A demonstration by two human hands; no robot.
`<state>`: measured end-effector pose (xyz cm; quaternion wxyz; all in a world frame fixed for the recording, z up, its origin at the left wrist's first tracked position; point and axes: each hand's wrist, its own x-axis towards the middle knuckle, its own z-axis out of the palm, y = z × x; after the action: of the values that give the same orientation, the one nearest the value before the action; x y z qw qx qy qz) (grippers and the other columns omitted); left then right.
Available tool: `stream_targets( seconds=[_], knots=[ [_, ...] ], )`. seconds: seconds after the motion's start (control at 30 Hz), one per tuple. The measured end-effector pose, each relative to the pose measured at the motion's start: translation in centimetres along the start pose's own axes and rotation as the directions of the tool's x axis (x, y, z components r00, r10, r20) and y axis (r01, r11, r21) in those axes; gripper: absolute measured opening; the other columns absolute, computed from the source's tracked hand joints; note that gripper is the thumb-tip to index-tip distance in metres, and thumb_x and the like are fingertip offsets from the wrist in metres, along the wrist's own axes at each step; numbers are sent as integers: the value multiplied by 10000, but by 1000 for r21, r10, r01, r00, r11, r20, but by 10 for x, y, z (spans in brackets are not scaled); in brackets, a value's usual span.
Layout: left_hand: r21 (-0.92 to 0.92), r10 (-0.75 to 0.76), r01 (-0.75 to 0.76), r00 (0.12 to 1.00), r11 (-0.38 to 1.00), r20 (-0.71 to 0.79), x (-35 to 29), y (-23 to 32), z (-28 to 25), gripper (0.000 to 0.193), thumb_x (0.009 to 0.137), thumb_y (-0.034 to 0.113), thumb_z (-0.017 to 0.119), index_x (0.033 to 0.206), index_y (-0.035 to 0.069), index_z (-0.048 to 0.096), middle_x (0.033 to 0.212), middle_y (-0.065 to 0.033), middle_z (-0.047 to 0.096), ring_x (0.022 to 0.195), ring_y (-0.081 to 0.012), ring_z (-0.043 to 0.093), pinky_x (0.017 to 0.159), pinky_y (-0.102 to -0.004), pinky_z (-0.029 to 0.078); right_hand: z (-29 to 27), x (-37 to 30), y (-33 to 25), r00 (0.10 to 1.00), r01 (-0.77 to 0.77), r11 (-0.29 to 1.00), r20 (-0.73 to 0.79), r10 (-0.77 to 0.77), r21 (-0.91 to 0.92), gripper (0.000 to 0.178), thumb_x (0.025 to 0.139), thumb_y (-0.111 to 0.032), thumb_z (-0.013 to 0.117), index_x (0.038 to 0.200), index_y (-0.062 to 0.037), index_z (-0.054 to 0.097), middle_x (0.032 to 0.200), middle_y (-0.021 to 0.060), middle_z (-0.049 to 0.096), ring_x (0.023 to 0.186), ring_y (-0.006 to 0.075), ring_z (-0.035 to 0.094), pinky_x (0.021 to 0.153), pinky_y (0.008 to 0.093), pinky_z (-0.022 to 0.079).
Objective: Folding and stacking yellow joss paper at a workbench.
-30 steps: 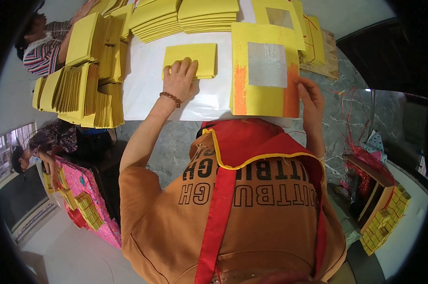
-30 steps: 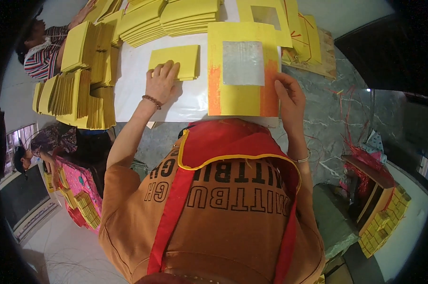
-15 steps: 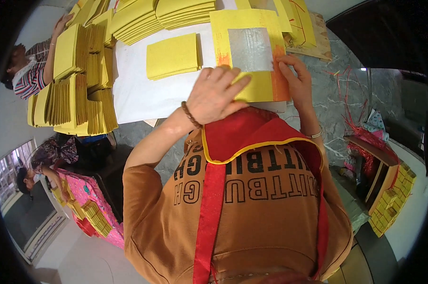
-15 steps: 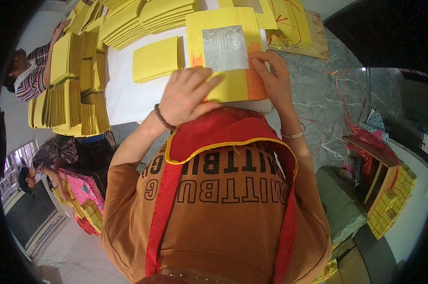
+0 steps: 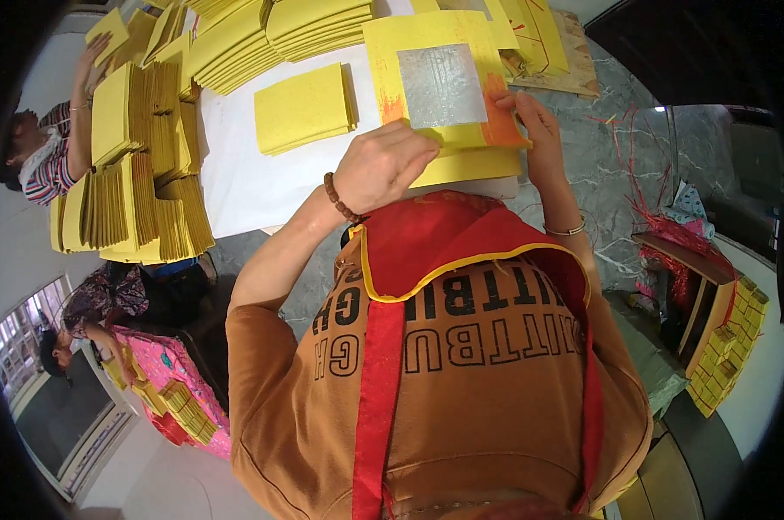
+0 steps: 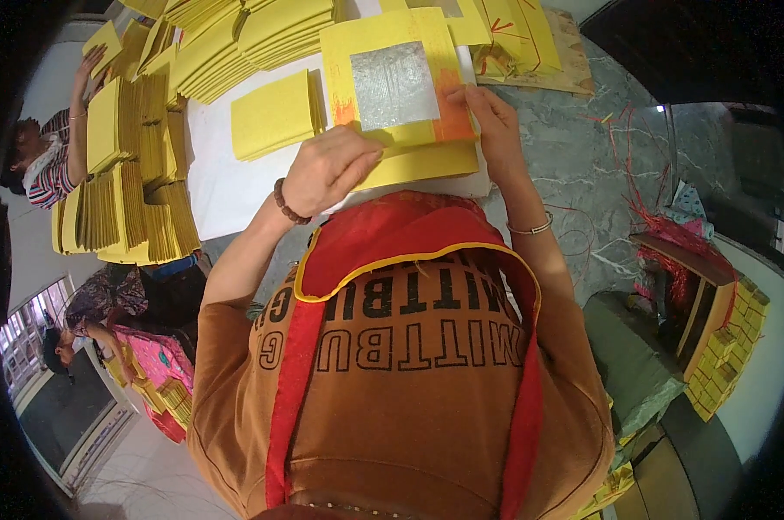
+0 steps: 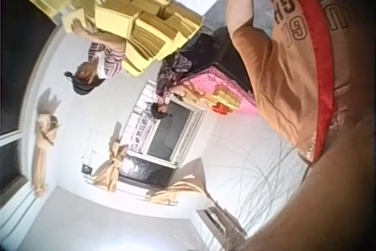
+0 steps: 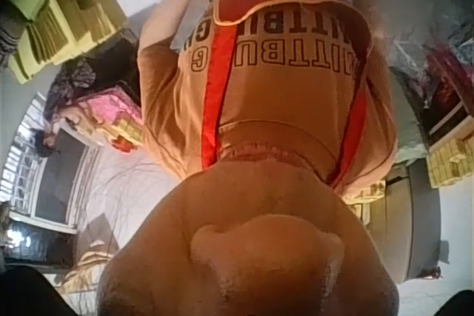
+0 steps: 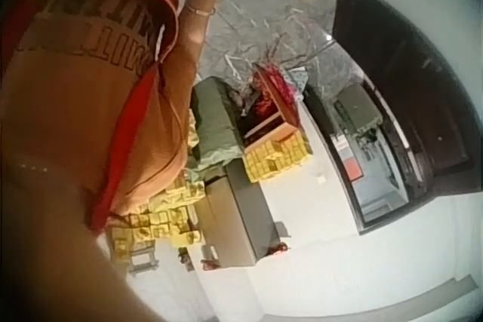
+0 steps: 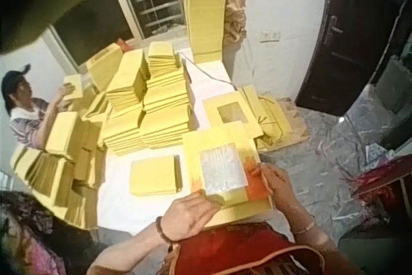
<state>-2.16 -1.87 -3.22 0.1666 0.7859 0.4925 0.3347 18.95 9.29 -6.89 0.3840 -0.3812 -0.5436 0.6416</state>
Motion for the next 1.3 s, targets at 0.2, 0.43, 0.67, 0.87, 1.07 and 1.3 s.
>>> stream_targets(
  seconds=[0.2,0.43,0.67,0.87,1.07,1.3],
  knots=[
    [-264,-374,393,920,881,120,4,1,-6,149,853,119,561,857,-22,610,675,-63,571,585,-124,515,554,-268,426,0,1,3,1000,0,1000,-20,-1,-22,289,944,-217,458,878,7,628,952,48,624,880,118,547,819,260,425],
    [-365,-513,536,842,761,166,4,-7,-3,162,826,141,561,824,-8,625,585,-37,555,512,-66,462,480,-240,394,-4,1,8,995,-99,995,-16,99,-19,315,953,-246,427,949,-11,637,980,58,637,922,124,560,870,261,401],
    [-399,-535,557,826,728,177,5,-11,-3,173,836,145,554,816,-14,618,578,-10,534,525,-52,438,480,-233,378,-1,-2,3,998,-65,998,-25,65,5,275,925,-224,491,1010,8,610,991,9,594,919,79,513,826,224,401],
    [-500,-619,620,761,605,195,6,-15,-7,214,866,184,542,840,-18,607,586,17,493,540,-38,399,485,-214,351,-12,-4,18,953,264,937,210,-217,-227,225,838,-98,599,1047,-14,594,1114,32,540,1020,127,493,884,268,389],
    [-416,-95,193,965,889,246,3,-15,-39,580,732,125,673,1271,114,459,1205,-95,503,1136,-252,430,914,-385,368,-11,-4,24,988,30,999,153,-28,-11,184,819,-65,623,996,-26,592,1008,34,546,1005,144,508,894,264,386],
    [407,-31,28,1000,913,2,-8,-34,-8,412,759,79,540,1164,146,576,1176,-107,535,1079,-310,484,904,-388,388,-16,2,19,924,326,933,259,-281,-152,201,784,-70,637,983,-83,610,1114,60,558,1071,204,507,937,321,369]
  ],
)
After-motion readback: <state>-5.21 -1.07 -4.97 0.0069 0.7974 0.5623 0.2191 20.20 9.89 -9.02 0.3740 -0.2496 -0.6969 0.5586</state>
